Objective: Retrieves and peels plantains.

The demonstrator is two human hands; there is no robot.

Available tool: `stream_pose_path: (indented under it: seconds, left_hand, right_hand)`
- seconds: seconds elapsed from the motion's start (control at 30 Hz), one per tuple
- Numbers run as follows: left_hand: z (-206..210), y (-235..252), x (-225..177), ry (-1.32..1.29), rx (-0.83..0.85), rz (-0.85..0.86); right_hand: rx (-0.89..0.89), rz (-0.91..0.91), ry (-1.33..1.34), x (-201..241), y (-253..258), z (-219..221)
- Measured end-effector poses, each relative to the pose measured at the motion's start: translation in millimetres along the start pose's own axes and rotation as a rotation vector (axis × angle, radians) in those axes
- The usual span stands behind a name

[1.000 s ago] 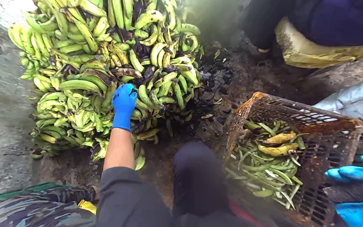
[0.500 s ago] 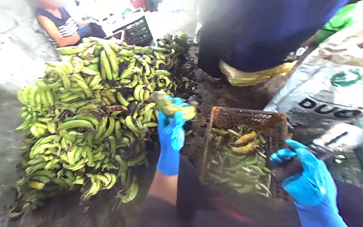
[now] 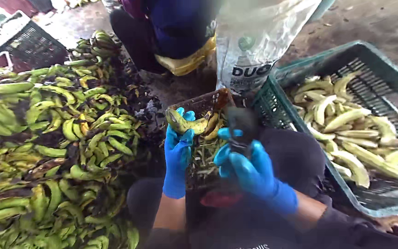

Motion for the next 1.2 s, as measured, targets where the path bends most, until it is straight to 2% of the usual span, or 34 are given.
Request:
stream_pose_path:
  seconds: [0.07, 0.1, 0.13, 0.2, 0.23, 0.27, 0.3, 0.33, 0.43, 0.47, 0.53, 0.6, 0.7, 0.77, 0.83, 0.93, 1.0, 1.07, 1.2]
  left_hand:
    - [-6.7, -4.1, 0.3, 0.001, 0.036, -0.035]
    - [-10.5, -4.4, -1.2, 0.012, 0.039, -0.037]
    - [-14.2, -4.8, -3.8, 0.014, 0.032, -0.025]
    - [-23.4, -6.6, -12.9, -0.125, 0.105, -0.040]
    - [-26.7, -4.4, -17.6, -0.194, 0.106, -0.074]
    - [-26.9, 2.6, -23.8, -0.273, 0.144, -0.104]
    - [-24.3, 8.3, -29.6, -0.335, 0.160, -0.143]
    - [-19.4, 12.6, -35.0, -0.368, 0.140, -0.192]
    - [-1.3, 39.4, -48.9, -0.287, 0.099, -0.292]
    - [3.3, 47.2, -51.7, -0.244, 0.110, -0.305]
    - [8.6, 58.6, -52.9, -0.193, 0.090, -0.344]
    - [6.9, 63.4, -45.0, -0.188, 0.058, -0.337]
    - [-6.2, 67.7, -31.3, -0.162, -0.037, -0.267]
    - [-12.4, 68.6, -30.1, -0.148, -0.021, -0.264]
    - [-8.0, 68.2, -32.7, -0.179, 0.056, -0.293]
    - [2.1, 53.2, -19.3, -0.332, 0.176, -0.483]
    - [3.4, 47.8, -16.2, -0.355, 0.223, -0.543]
    - [0.7, 51.7, -22.2, -0.315, 0.179, -0.486]
    - [-9.6, 63.7, -33.0, -0.165, 0.001, -0.103]
  right_hand:
    - [0.098, -0.177, 0.048, 17.4, 15.5, -0.4]
    - [0.111, -0.133, -0.023, 10.1, 15.6, -4.9]
    - [0.134, 0.039, -0.145, -7.3, 8.6, -11.1]
    - [0.277, 0.645, -0.335, -46.5, -13.5, -23.9]
    - [0.350, 0.867, -0.367, -56.2, -18.1, -25.1]
    - [0.387, 0.962, -0.356, -54.3, -12.5, -23.3]
    - [0.386, 0.945, -0.292, -41.3, -0.8, -22.3]
    - [0.362, 0.838, -0.204, -24.9, 15.9, -23.8]
    - [0.279, 0.260, -0.162, 4.4, 88.2, -40.6]
    - [0.276, 0.069, -0.252, 9.6, 111.2, -45.4]
    - [0.256, -0.278, -0.628, 8.6, 147.3, -50.4]
    - [0.175, -0.437, -0.910, -16.4, 160.4, -48.9]
    - [0.158, -0.471, -1.017, -43.9, 133.1, -30.2]
    - [0.230, -0.470, -1.002, -43.3, 107.7, -16.9]
    - [0.230, -0.482, -0.998, -44.4, 106.5, -13.2]
    - [0.003, -0.597, -1.176, -42.7, 135.4, -22.9]
    - [-0.192, -0.583, -1.273, -40.9, 157.9, -38.1]
    - [-0.238, -0.539, -1.248, -35.4, 163.6, -40.9]
    - [0.084, -0.500, -1.081, -38.6, 109.1, -4.1]
Point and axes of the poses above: each hand's wrist, its own y-axis towards the middle knuckle, its own z-axis out of the palm, x = y × z, the point moved 2 cm from there along y, towards the middle knuckle, and after that the axes turned 8 degrees about -x, right-handed, at the moved point
